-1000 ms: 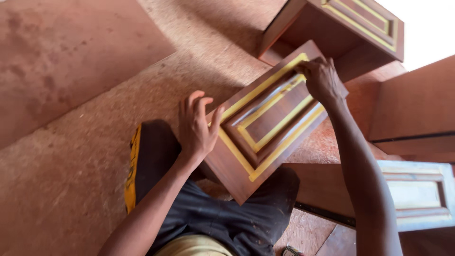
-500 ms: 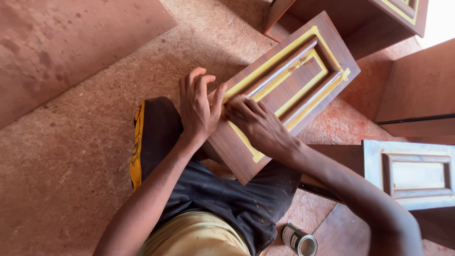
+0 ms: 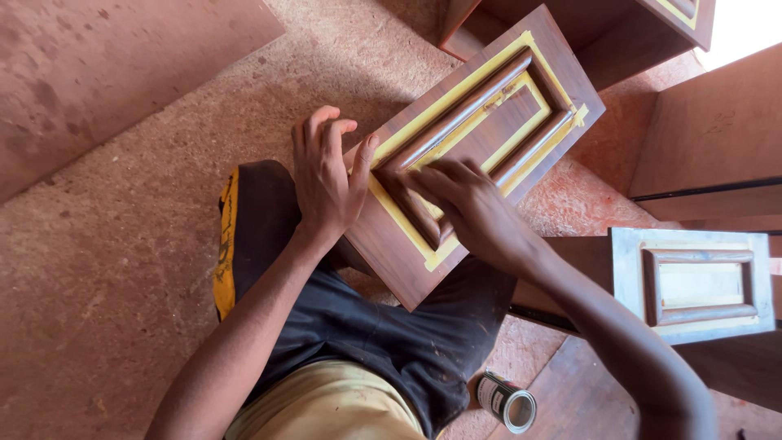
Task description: The person stains the wooden panels of cabinet drawers using a cloth, applying the liquid to the recessed and raised surfaces one panel at a time.
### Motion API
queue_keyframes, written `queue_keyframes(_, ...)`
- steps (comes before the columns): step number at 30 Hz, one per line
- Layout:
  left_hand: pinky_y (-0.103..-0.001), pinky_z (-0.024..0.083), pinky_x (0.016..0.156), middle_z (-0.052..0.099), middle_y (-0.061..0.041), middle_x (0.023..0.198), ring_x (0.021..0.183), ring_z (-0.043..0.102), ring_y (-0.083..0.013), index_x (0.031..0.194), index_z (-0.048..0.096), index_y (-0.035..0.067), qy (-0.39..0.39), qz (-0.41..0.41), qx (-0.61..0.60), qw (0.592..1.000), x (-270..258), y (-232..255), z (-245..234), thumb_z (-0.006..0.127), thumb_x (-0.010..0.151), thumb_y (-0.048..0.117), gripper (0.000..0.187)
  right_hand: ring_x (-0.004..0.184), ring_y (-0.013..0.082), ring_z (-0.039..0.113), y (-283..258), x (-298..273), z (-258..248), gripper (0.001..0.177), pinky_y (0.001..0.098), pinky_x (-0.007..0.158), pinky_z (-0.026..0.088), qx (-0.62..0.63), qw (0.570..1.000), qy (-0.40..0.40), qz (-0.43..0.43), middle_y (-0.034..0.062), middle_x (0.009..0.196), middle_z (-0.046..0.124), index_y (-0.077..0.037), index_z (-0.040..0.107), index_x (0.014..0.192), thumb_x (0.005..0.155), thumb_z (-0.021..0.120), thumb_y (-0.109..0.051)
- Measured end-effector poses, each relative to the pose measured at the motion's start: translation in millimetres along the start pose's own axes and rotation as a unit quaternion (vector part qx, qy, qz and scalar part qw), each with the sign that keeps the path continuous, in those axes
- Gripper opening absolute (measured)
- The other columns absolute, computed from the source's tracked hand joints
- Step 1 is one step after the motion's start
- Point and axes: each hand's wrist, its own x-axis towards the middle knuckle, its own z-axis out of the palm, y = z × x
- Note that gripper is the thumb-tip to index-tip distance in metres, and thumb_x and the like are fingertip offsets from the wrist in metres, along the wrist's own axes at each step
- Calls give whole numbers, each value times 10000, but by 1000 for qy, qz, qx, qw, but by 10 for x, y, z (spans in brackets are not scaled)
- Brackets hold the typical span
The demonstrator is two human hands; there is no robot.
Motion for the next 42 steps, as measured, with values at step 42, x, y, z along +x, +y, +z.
queue_keyframes(42, -470, 457, 1151, 558, -168, 1394, 1311, 552, -348, 1248, 631, -15, -7, 14, -111, 994, 90, 168, -174, 653, 1108, 159, 224, 1020, 265, 655, -366, -1240, 748, 316, 370, 863, 547, 623, 703, 263, 219, 168, 1223, 727, 14, 662, 1151, 848, 638, -73)
